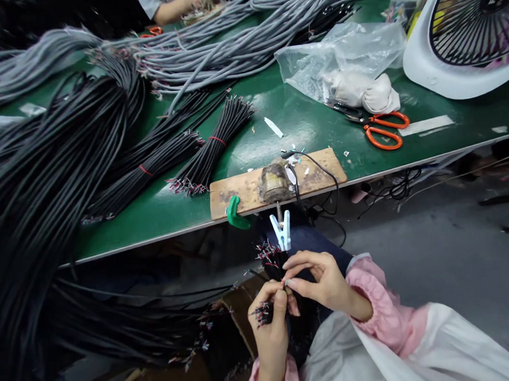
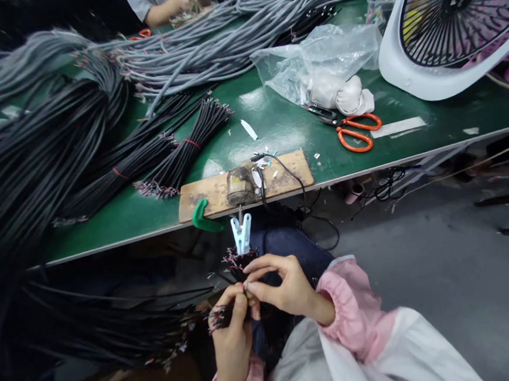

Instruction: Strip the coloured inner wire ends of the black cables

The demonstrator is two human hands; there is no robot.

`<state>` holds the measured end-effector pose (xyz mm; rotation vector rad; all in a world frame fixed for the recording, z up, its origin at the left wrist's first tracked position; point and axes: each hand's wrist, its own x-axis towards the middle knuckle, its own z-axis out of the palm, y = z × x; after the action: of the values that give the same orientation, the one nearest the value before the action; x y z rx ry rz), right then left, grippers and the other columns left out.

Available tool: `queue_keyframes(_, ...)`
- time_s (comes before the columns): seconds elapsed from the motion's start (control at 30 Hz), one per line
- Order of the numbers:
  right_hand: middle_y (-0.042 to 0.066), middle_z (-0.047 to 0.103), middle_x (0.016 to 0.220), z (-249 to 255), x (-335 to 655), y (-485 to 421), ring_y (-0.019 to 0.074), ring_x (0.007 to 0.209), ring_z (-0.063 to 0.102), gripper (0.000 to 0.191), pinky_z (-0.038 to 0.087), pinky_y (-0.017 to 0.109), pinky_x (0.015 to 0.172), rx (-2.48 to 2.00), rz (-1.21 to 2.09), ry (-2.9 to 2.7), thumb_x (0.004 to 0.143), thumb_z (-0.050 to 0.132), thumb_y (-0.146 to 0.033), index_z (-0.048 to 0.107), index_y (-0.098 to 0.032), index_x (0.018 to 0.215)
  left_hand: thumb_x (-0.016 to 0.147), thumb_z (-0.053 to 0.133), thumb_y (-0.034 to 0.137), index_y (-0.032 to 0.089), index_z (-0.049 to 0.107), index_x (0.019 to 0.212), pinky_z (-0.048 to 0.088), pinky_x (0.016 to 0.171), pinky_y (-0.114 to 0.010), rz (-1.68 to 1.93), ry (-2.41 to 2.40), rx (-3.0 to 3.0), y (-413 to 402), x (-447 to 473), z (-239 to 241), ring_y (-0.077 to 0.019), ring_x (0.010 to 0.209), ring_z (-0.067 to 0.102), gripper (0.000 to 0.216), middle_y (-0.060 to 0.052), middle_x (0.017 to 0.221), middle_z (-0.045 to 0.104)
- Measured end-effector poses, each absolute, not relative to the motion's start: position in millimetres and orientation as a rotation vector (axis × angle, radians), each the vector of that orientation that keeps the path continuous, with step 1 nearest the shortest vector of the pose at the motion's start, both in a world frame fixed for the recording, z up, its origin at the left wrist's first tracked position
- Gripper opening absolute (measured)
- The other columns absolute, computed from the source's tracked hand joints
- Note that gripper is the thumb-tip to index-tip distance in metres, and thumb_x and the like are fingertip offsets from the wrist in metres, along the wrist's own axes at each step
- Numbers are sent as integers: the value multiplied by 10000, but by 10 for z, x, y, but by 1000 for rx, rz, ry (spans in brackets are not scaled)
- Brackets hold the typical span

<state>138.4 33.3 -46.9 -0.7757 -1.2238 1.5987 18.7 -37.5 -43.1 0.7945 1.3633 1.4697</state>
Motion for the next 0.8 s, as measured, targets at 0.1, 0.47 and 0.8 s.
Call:
queue_keyframes(0.1, 65, 790, 814, -418, 1391, 341, 202, 765, 746, 207, 591, 303, 718, -769, 1480, -1286, 815, 743, -182, 747, -179, 1023, 946, 665, 317, 185, 682, 809, 432, 545, -190, 1484, 1361, 786, -391, 180, -475, -91, 511, 514, 191, 43, 583, 585)
queue_keyframes(0.47, 44, 699, 768, -302, 1333, 324, 162, 683, 637, 212, 538, 276, 627, -773, 961, -1493, 810, 637, -42, 697, -185, 955, 916, 696, 317, 180, 686, 745, 422, 500, -165, 1491, 1493, 844, -331, 227, -401, -81, 483, 510, 219, 46, 564, 578)
queue_keyframes(0.8, 38, 711, 805, -413, 1376, 330, 172, 738, 652, 259, 542, 296, 708, -858, 1142, -1392, 805, 629, -53, 693, -193, 1013, 890, 723, 348, 178, 647, 739, 413, 470, -170, 1543, 1456, 647, -354, 231, -425, -75, 445, 500, 240, 50, 550, 573)
